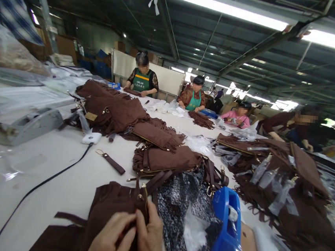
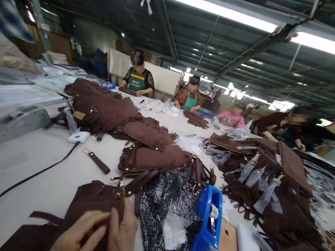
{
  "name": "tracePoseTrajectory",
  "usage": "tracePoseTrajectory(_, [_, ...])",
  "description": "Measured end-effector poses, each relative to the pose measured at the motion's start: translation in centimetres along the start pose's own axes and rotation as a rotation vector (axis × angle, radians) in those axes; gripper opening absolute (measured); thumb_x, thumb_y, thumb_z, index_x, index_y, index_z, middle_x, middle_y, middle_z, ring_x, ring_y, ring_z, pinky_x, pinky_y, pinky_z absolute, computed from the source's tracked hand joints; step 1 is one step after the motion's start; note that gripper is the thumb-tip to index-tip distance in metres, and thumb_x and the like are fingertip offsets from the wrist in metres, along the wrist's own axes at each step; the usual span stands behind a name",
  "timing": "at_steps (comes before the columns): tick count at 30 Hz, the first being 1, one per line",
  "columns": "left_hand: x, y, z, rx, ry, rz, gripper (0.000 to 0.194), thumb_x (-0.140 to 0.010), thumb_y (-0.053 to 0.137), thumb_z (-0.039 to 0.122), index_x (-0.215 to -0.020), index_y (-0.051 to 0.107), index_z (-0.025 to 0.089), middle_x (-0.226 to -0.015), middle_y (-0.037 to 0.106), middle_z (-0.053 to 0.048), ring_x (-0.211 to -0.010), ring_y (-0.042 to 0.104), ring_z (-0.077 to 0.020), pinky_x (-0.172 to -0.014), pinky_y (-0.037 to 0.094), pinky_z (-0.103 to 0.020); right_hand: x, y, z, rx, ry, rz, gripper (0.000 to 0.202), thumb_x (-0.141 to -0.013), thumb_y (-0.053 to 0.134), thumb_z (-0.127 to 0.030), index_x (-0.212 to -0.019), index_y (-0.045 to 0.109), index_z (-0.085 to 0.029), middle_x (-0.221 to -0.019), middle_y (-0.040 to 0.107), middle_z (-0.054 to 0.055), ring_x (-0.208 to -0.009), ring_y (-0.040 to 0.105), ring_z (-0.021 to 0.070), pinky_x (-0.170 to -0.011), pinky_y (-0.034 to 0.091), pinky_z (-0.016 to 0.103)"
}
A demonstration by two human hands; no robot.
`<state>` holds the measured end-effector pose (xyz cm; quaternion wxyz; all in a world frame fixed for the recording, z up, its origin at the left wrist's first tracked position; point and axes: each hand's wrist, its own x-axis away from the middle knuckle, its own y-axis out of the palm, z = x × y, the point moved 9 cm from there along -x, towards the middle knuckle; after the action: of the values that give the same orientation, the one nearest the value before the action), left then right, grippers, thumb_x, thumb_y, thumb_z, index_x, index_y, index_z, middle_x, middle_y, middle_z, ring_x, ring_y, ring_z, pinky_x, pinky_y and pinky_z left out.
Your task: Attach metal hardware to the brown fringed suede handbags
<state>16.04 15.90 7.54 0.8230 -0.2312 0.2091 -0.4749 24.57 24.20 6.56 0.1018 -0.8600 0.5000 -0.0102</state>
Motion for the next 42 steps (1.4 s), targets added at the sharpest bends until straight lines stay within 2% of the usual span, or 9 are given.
tracePoseTrajectory(3, [-2.8,-2.2,1.3,0.132,-0.064,0.191,0.034,-0.074,0.049,0.045,-0.094,0.063,0.021,-0.106,0.062,-0.009,-0.104,0.055,-0.0249,-0.097,0.043,-0.038,1.7,0.2,-1.1,0.037,-0.167,0.128,0.035,-0.086,0.043,-0.032,-0.117,0.056,-0.021,-0.115,0.063,0.006,-0.102,0.060,0.0177,-0.088,0.044,0.025])
tracePoseTrajectory(7, [-3.6,-0.5,1.4,0.403,-0.204,0.127,0.036,-0.071,0.049,0.052,-0.080,0.062,0.019,-0.083,0.066,-0.006,-0.083,0.061,-0.0230,-0.081,0.049,-0.032,3.4,0.0,-1.6,0.080,-0.311,0.301,0.036,-0.083,0.047,-0.024,-0.118,0.056,-0.020,-0.111,0.066,0.007,-0.100,0.062,0.0180,-0.083,0.046,0.023])
tracePoseTrajectory(10, [-2.7,0.3,0.4,0.539,-0.280,0.114,0.036,-0.072,0.051,0.055,-0.079,0.060,0.020,-0.075,0.065,-0.002,-0.072,0.060,-0.0196,-0.066,0.048,-0.026,3.6,-1.1,-2.2,0.174,-0.272,0.334,0.024,-0.080,0.053,-0.026,-0.102,0.062,-0.021,-0.079,0.067,0.004,-0.069,0.063,0.0163,-0.063,0.046,0.024])
tracePoseTrajectory(13, [-2.5,0.1,-0.3,0.563,-0.275,0.100,0.032,-0.076,0.051,0.052,-0.075,0.058,0.021,-0.070,0.062,0.002,-0.068,0.057,-0.0166,-0.065,0.045,-0.023,2.9,-3.1,-4.0,0.198,-0.282,0.356,0.015,-0.082,0.052,-0.028,-0.091,0.061,-0.020,-0.074,0.062,0.003,-0.066,0.057,0.0144,-0.063,0.045,0.024])
tracePoseTrajectory(17, [-2.7,-0.5,-0.6,0.545,-0.247,0.101,0.026,-0.078,0.048,0.047,-0.076,0.057,0.022,-0.066,0.059,0.003,-0.070,0.054,-0.0164,-0.069,0.043,-0.023,0.6,-2.3,-6.5,0.164,-0.335,0.120,0.020,-0.088,0.044,-0.027,-0.094,0.062,-0.021,-0.087,0.063,0.005,-0.082,0.057,0.0142,-0.075,0.044,0.024])
tracePoseTrajectory(23, [-2.9,-0.8,0.4,0.475,-0.206,0.054,0.031,-0.080,0.043,0.049,-0.071,0.056,0.022,-0.060,0.053,0.003,-0.065,0.050,-0.0161,-0.064,0.038,-0.025,-2.7,0.2,-5.2,-0.273,0.086,-0.103,0.028,-0.076,0.056,-0.042,-0.084,0.064,-0.016,-0.078,0.059,0.002,-0.064,0.051,0.0101,-0.060,0.042,0.021])
tracePoseTrajectory(26, [-3.0,-1.1,1.0,0.480,-0.194,0.054,0.038,-0.079,0.041,0.053,-0.062,0.052,0.021,-0.058,0.049,0.002,-0.061,0.046,-0.0154,-0.061,0.036,-0.025,-3.4,0.9,-5.1,-0.419,0.193,-0.154,0.029,-0.067,0.066,-0.040,-0.076,0.064,-0.013,-0.067,0.060,0.000,-0.062,0.049,0.0080,-0.062,0.039,0.019])
tracePoseTrajectory(34, [-3.1,-1.1,1.2,0.490,-0.218,0.013,0.039,-0.077,0.040,0.053,-0.057,0.048,0.020,-0.056,0.045,0.002,-0.057,0.041,-0.0151,-0.058,0.032,-0.026,-4.2,1.9,-4.6,-0.515,0.256,-0.245,0.027,-0.062,0.071,-0.038,-0.065,0.057,-0.014,-0.055,0.053,-0.004,-0.044,0.040,0.0045,-0.042,0.027,0.018])
tracePoseTrajectory(42, [-3.1,-1.0,0.8,0.520,-0.220,0.015,0.038,-0.077,0.042,0.052,-0.059,0.051,0.020,-0.055,0.045,0.002,-0.057,0.042,-0.0150,-0.058,0.032,-0.026,-4.0,2.2,-6.1,-0.416,0.149,-0.278,0.028,-0.067,0.064,-0.040,-0.061,0.050,-0.016,-0.054,0.048,-0.005,-0.048,0.040,0.0058,-0.044,0.030,0.018])
